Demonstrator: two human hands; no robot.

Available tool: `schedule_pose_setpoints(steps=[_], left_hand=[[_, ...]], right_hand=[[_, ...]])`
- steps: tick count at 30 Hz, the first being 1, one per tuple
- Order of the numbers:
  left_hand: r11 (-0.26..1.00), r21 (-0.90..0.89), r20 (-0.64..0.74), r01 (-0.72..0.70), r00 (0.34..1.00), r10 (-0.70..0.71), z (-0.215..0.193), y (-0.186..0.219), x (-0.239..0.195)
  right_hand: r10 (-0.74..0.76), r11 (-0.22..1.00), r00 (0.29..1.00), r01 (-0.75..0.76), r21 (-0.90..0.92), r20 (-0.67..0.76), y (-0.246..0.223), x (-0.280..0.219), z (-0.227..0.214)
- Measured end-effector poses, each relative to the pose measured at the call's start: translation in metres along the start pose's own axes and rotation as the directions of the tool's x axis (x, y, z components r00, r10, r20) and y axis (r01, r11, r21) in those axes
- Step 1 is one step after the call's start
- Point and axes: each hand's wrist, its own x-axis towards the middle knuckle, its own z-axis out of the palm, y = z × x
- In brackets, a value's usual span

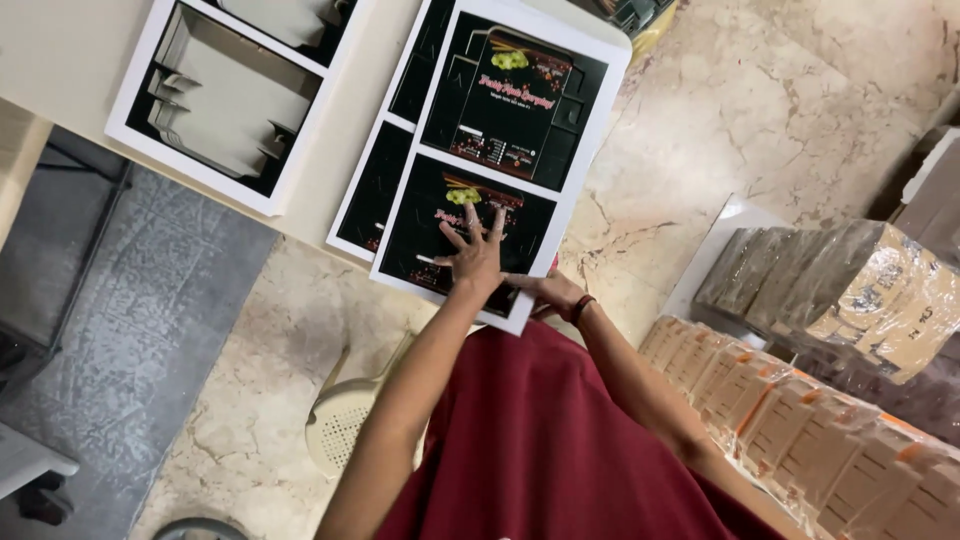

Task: Folding flat printed cardboard sheets into boxes and stacking them on a work table.

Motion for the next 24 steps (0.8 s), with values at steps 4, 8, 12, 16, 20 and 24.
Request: schedule_pose_setpoints(steps=[4,8,12,16,20,24], left_hand=[[0.997,-0.063,-0.054,-0.048,0.998,0.045,-0.021,-0.01,0.01],[0.985,-0.163,-0.061,0.057,0.996,-0.067,-0.035,0.011,0.021],[0.93,-0.313,0.066,0.195,0.981,-0.184,-0.041,0.033,0.025],[0.925,-0.304,0.097,0.229,0.973,-0.209,-0.037,0.037,0.039],[0.909,-0.326,0.122,0.26,0.965,-0.233,-0.029,0.039,0.044],[0.901,-0.329,0.141,0.282,0.958,-0.248,-0.033,0.04,0.044]], right_hand=[[0.012,0.977,0.993,0.014,0.212,-0.119,0.023,0.066,-0.041],[-0.007,0.98,0.993,0.031,0.195,-0.122,0.008,0.074,-0.051],[-0.066,0.994,0.986,0.079,0.08,-0.153,0.004,0.085,-0.048],[-0.126,0.992,0.974,0.126,-0.009,-0.19,0.018,0.101,-0.055],[-0.311,0.93,0.928,0.253,-0.266,-0.206,0.038,0.107,-0.067],[-0.2,0.977,0.968,0.208,0.039,-0.153,0.071,0.163,-0.078]])
